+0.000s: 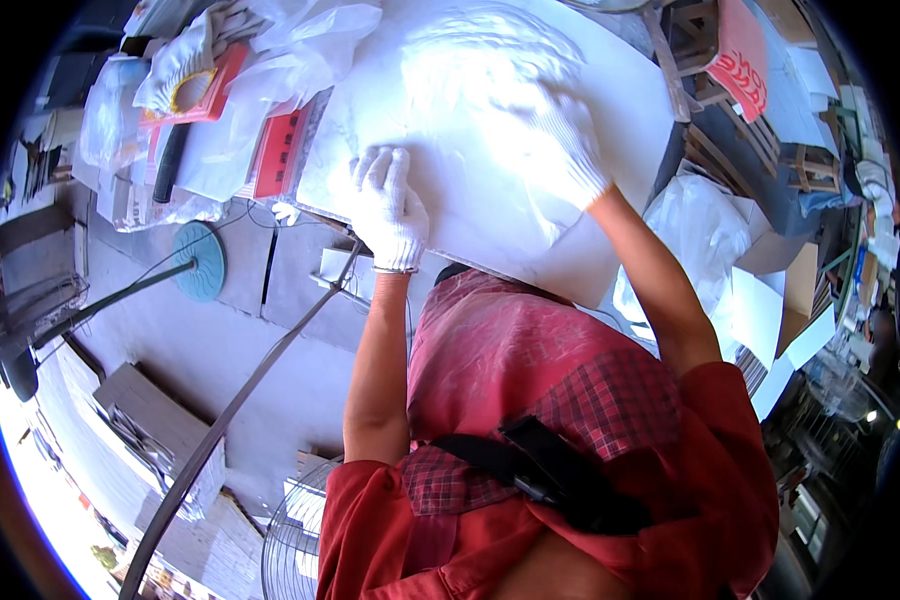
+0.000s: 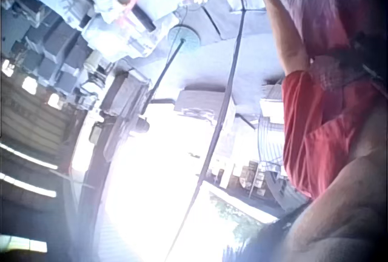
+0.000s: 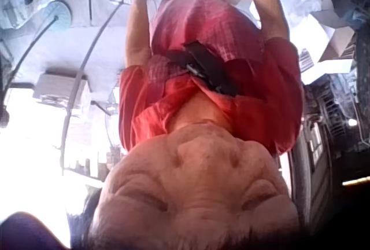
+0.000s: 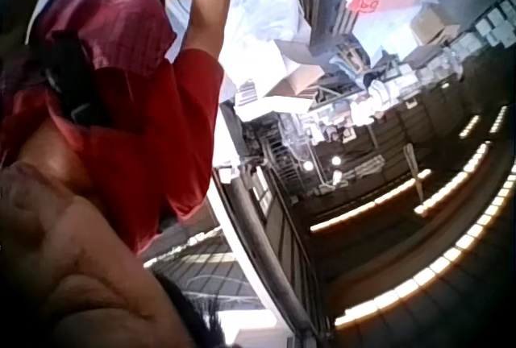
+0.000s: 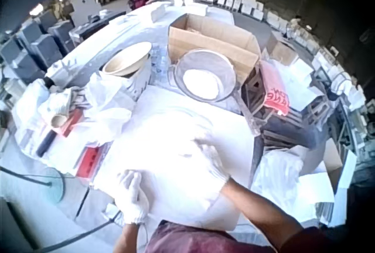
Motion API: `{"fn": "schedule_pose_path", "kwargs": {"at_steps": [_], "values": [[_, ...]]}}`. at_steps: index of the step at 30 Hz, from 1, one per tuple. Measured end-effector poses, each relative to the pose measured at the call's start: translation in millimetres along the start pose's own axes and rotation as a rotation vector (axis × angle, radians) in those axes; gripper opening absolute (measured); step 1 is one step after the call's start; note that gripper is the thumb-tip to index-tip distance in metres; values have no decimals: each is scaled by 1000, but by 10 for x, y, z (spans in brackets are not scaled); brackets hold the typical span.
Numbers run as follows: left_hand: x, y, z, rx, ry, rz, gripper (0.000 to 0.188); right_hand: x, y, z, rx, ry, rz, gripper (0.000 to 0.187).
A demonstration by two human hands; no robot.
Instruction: The person sifts a white granular substance from a metal sieve into a bowl using both hands. They repeatedly shake the sieve to pass the powder through the mesh, then pour the collected powder from the bowl back into the sieve to continue the process.
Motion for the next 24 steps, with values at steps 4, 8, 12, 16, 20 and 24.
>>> {"fn": "schedule_pose_path", "kwargs": {"at_steps": [4,8,12,16,20,24], "values": [[-29,-19,24,-13,15,-13,39,-125,126,172,-14,-69,51,58],[2,-23,16,25,-12,-17,37,-29,-76,-220,-290,-310,234,60],[-8,17,-66,33,16,9,36,77,-177,-206,-112,-266,-57,58],[2,20,36,19,-1,-25,36,-66,31,92,-75,-103,13,56],[-23,-9,22,-34,22,-41,36,-84,205,-20,89,-113,177,48],[15,-19,-8,-30,34,-20,39,669,-158,-428,302,-134,191,48]]}}
Point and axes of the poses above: each hand's wrist, its own z-axis towards the middle knuckle, its own x-axis out of the back of the hand, y = z × x, the point moved 2 cm from there along z, towards the middle knuckle, and after that the axes turned 15 degrees about -z, right-handed, at the moved point
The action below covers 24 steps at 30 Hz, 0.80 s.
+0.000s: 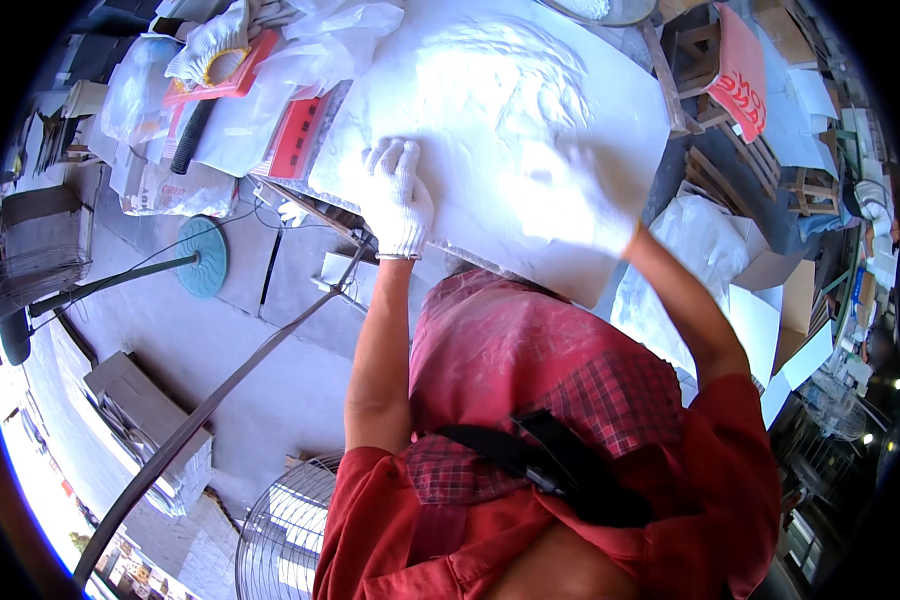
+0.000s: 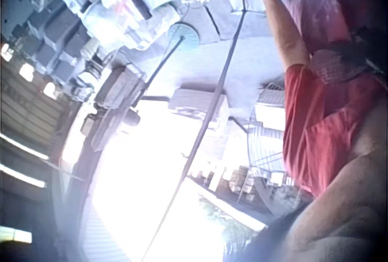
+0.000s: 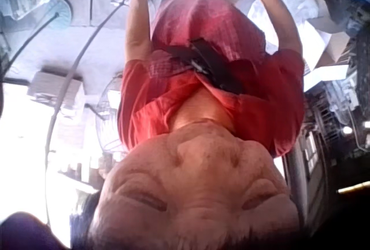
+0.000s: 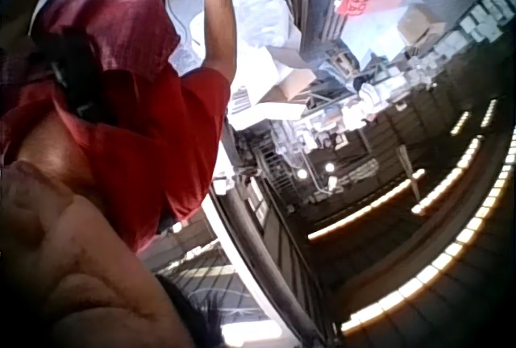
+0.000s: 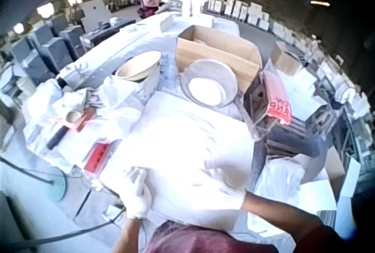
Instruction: The person sifts a white granular substance from a metal sieve into a bowl using both hands. They repeatedly shake the sieve to pass the powder through the mesh, then pour the collected powder from the bowl back into the sieve to continue the process.
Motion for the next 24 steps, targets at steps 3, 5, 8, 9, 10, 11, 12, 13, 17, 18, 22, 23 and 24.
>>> {"fn": "schedule_pose_path", "kwargs": {"at_steps": [3,5,8,9,10,11,12,13,17,18,22,23,24], "values": [[-47,-14,-24,-10,-14,14,46,19,-305,-153,-233,-286,186,48],[-73,-1,-22,-6,-29,28,47,-91,-308,-103,-355,-341,224,47],[-41,12,-33,-7,-48,61,46,-329,-66,200,-224,-59,-47,46],[-46,16,-10,-9,-56,67,44,-416,64,331,-216,10,-89,46],[-30,35,16,3,-74,68,39,-485,182,440,-243,49,-113,46],[-30,49,40,9,-87,64,37,-545,291,540,-267,91,-137,46],[-14,54,51,20,-98,65,36,-550,319,592,-282,133,-157,46],[-7,63,60,31,-108,64,34,-529,304,571,-283,142,-166,50],[-20,73,38,37,-83,88,35,-562,141,372,-465,37,56,51],[-16,67,22,44,-78,96,35,-541,67,356,-524,-63,113,51],[-26,36,-33,42,-59,65,36,-278,-83,413,-555,-304,13,54],[-19,11,-63,46,-55,57,36,-393,-31,404,-449,-176,-88,53],[-32,14,-40,38,-52,67,36,-464,66,434,-342,-34,-199,52]]}}
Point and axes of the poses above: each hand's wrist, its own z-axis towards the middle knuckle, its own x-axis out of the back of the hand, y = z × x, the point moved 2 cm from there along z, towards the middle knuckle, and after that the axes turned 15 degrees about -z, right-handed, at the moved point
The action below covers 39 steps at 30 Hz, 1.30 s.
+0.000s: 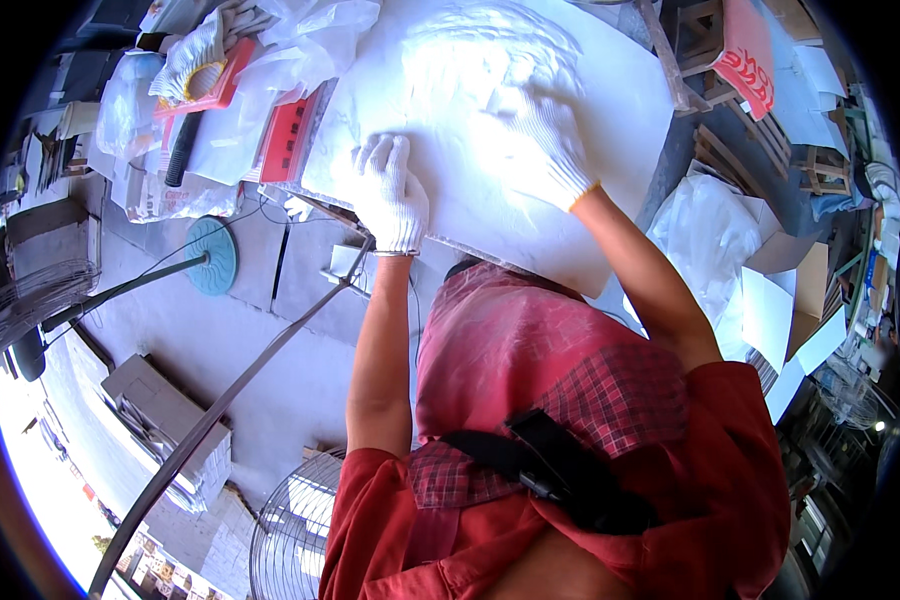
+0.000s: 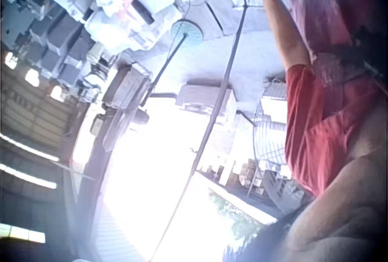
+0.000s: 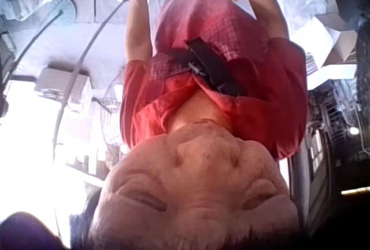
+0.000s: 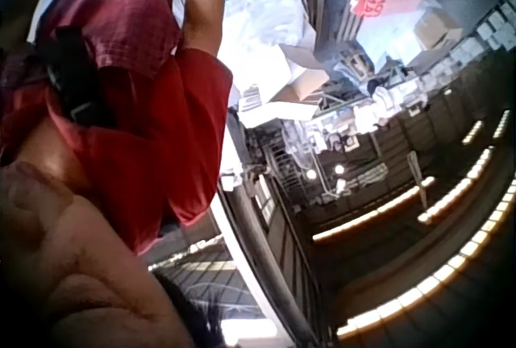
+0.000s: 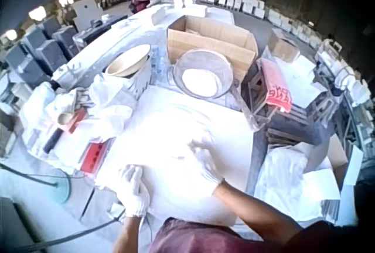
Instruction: The person sifts a white granular substance from a metal sieve into a bowl using both hands. They repeatedly shake the sieve to pass the powder through the mesh, then pour the collected powder from the bowl back into the sieve to continue the process.
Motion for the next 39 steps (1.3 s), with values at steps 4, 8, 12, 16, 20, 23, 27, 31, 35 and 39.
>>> {"fn": "schedule_pose_path", "kwargs": {"at_steps": [4,8,12,16,20,23,27,31,35,39], "values": [[-9,3,107,-74,4,-48,41,-191,194,271,1,52,85,49],[5,-29,83,-106,33,-57,43,11,113,146,88,227,49,46],[35,16,43,-19,37,-55,39,467,-299,-516,264,116,183,43],[18,74,23,-29,28,-36,40,411,-540,-757,222,-33,328,40],[16,22,24,-32,17,-9,36,137,-481,-208,80,46,100,35],[5,22,70,-47,-6,-7,36,122,-317,299,65,57,36,34],[-19,-21,72,-85,-1,-34,41,125,-232,437,28,15,58,37],[-9,-12,40,-65,24,-40,39,102,-315,-27,62,120,71,39],[-3,55,43,-14,20,-20,34,85,-345,-126,68,-10,103,43],[-9,14,34,-42,37,-25,37,-41,-193,238,-22,74,30,49]]}}
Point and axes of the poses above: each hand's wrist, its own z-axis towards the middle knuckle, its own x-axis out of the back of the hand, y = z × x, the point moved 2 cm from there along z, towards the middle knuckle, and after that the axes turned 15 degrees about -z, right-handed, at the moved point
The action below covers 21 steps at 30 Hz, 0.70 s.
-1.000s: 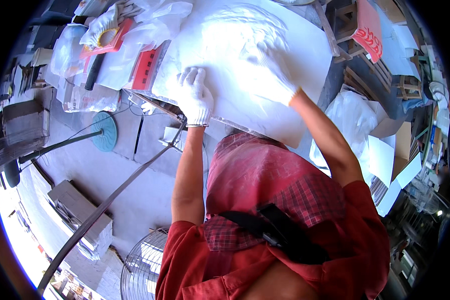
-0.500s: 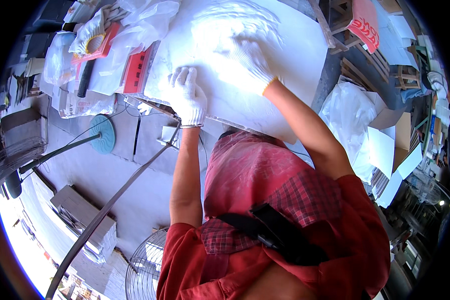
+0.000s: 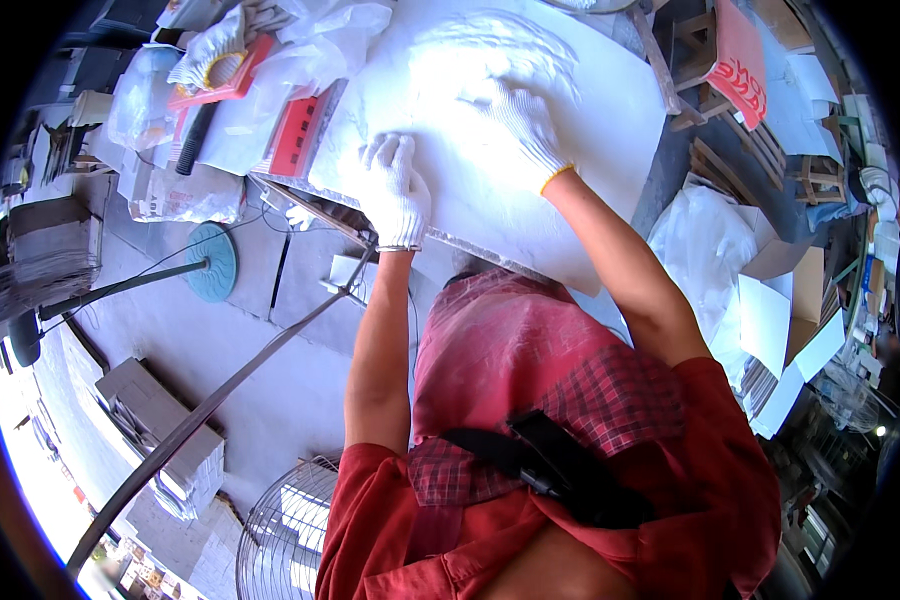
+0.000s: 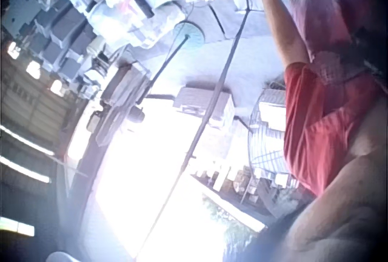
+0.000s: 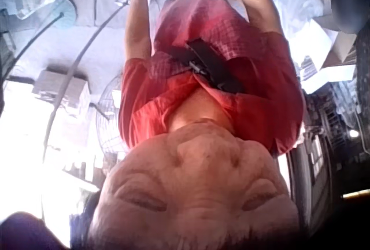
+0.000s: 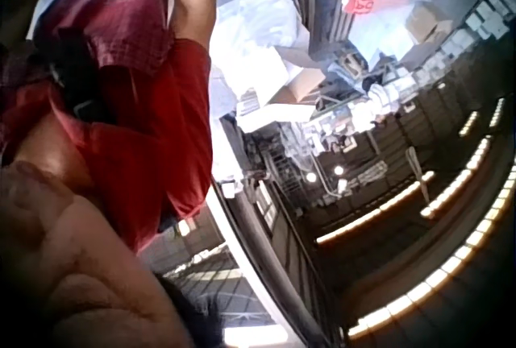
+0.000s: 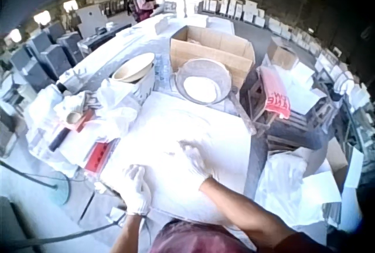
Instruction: The person sifts a white granular substance from a metal sieve into a bowl using both hands. They repeatedly shake the sieve to pass the powder through the mesh, then pour the collected powder from the bowl back into the sieve to continue the process.
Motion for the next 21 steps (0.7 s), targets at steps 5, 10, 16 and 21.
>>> {"fn": "schedule_pose_path", "kwargs": {"at_steps": [5,10,16,21], "values": [[15,-37,-150,146,8,59,58,288,-163,-34,118,65,110,50],[2,-57,-214,269,105,-4,61,234,-719,-123,186,-63,19,40],[28,-42,-128,265,89,23,62,54,-636,613,86,-40,38,38],[17,-49,-148,311,113,48,63,-33,-765,879,52,-30,120,28]]}}
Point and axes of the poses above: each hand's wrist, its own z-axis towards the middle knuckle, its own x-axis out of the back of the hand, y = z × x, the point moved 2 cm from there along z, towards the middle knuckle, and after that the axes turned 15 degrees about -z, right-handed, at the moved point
